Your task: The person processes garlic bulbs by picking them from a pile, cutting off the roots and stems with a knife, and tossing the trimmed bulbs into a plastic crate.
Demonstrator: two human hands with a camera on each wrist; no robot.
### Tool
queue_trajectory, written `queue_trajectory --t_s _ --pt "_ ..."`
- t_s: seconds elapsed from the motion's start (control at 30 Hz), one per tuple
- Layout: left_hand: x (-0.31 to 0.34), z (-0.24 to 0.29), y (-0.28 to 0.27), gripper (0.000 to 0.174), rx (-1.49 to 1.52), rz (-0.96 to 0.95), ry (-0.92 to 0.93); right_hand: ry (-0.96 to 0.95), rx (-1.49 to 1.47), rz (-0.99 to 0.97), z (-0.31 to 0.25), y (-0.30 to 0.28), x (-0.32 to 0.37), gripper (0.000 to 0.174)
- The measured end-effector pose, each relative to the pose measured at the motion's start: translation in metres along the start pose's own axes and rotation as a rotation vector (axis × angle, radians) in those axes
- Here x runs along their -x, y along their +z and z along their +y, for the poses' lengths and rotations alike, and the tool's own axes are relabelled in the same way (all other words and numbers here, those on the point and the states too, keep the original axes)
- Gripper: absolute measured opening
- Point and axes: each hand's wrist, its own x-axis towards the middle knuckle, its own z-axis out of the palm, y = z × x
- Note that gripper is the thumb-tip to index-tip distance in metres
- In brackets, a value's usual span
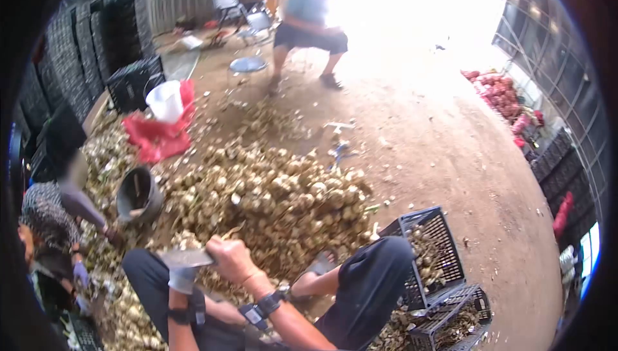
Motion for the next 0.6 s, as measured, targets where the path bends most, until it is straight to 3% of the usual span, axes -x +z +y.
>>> queue_trajectory --t_s 0.1,0.23,0.4,0.5,0.6 --pt "-0.006 0.0 -0.005 0.013 -0.277 0.069 0.057 0.012 -0.004 0.007 -0.003 0.007 0.002 0.021" --pt "-0.007 0.005 -0.007 0.017 0.04 0.023 -0.117 0.061 0.02 0.051 0.002 0.019 0.009 0.019" --pt "-0.013 0.002 -0.011 0.017 -0.153 -0.034 -0.008 0.022 -0.048 0.056 0.004 0.018 0.013 0.019" --pt "0.003 -0.01 0.009 0.019 0.053 -0.064 -0.119 0.05 -0.048 0.008 0.003 0.014 0.012 0.02" --pt "0.037 -0.031 0.053 0.019 0.465 -0.087 -0.355 0.077 -0.012 -0.026 0.006 0.012 0.014 0.019"
